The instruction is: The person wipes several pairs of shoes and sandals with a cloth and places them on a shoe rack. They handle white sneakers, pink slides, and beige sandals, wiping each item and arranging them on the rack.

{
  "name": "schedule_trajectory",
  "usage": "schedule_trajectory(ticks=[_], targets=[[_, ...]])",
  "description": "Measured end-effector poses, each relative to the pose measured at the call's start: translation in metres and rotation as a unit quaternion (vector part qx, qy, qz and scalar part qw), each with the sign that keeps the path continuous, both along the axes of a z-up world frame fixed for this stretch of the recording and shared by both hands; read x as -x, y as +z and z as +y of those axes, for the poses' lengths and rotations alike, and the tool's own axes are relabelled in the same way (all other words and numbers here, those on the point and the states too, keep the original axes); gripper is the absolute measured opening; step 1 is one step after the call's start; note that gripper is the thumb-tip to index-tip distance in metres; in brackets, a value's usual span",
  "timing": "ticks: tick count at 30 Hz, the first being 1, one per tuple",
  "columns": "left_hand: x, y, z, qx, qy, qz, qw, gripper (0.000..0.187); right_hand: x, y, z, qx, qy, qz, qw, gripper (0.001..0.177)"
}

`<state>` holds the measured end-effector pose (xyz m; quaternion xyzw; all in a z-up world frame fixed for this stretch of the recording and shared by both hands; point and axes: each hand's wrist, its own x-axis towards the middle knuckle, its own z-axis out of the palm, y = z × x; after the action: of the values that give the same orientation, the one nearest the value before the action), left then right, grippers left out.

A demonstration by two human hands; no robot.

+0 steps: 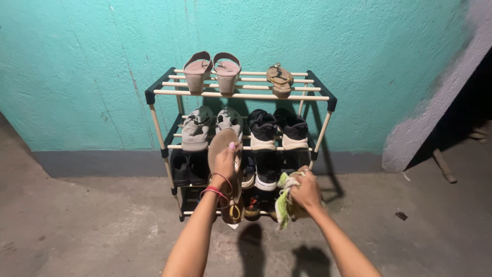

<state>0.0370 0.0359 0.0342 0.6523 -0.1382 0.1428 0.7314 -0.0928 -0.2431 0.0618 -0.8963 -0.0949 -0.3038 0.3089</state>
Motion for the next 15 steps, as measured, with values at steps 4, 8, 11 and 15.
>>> schedule_trajectory(ticks=[4, 8, 11, 15], targets=[[-0.029, -0.007, -0.010, -0.049, 0.109, -0.027, 0.992, 0.053, 0.002, 0.020, 0.017, -0.021, 0.084, 0.085, 0.993, 0.042], [-0.021, 0.012, -0.041, -0.011, 0.046, 0.022, 0.999, 0.051, 0.023, 0.054, 0.076, 0.107, 0.068, 0.157, 0.979, 0.087], [-0.009, 0.039, -0.048, -0.052, 0.022, 0.043, 0.997, 0.053, 0.030, 0.072, 0.093, 0.143, 0.023, 0.197, 0.970, 0.092], [0.006, 0.064, -0.052, -0.070, 0.018, 0.023, 0.997, 0.054, 0.024, 0.073, 0.097, 0.053, 0.024, 0.159, 0.986, 0.074]])
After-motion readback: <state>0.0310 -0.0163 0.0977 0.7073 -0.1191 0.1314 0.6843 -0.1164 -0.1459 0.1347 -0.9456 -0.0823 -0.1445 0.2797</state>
